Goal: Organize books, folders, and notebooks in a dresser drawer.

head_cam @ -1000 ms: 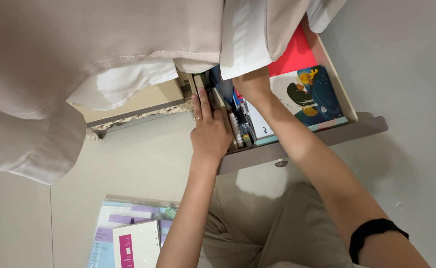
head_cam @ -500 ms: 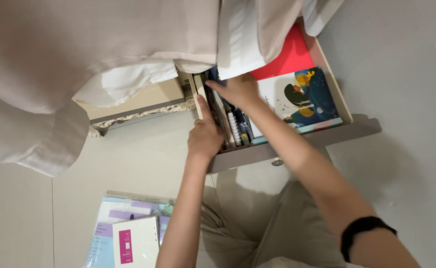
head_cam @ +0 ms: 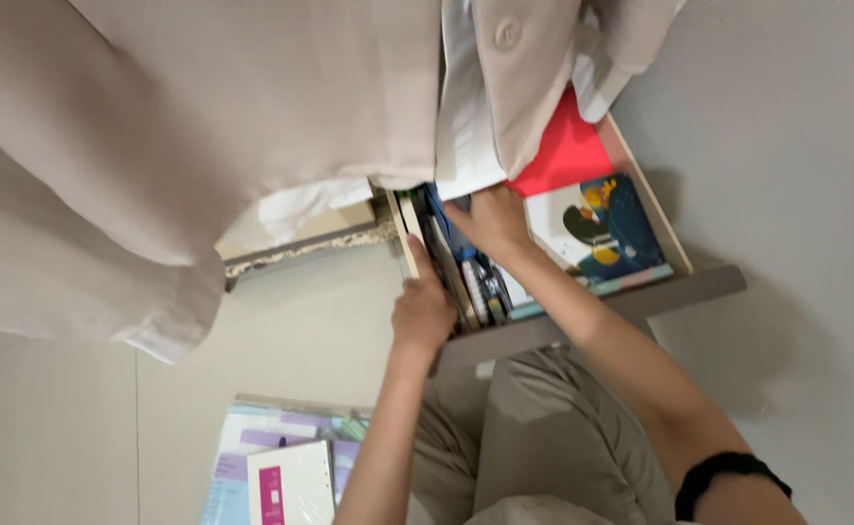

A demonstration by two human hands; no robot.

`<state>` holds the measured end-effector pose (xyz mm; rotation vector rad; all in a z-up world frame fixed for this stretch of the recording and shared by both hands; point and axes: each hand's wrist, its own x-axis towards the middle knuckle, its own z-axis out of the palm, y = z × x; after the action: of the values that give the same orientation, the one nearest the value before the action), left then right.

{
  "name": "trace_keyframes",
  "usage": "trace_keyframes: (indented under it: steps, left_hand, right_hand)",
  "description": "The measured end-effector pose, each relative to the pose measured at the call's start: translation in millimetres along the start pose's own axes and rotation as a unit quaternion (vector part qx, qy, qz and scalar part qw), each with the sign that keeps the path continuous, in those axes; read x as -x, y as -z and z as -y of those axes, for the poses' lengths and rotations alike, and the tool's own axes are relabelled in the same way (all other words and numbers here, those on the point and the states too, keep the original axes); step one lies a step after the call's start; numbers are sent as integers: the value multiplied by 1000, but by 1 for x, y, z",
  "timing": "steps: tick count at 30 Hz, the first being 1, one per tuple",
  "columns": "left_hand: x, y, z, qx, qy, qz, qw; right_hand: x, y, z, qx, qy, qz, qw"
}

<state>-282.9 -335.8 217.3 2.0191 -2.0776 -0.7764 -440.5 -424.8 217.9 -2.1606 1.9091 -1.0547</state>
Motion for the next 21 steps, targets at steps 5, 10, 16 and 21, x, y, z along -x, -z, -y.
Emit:
trace_keyframes:
  steps: [5, 10, 16, 21]
  left_hand:
    - [10, 1, 5, -9, 2, 13, 1000]
    - [12, 4, 5, 1, 21, 30, 999]
    - [18, 20, 25, 119, -43, 18, 992]
    - [36, 1, 46, 117, -204, -164, 958]
  right_hand:
    - [12, 11, 13, -31, -3, -33, 999]
    - [8, 58, 34, -88, 40, -106, 990]
    - [37, 150, 23, -181, 15, -173, 968]
    - [135, 178, -75, -456, -147, -275, 833]
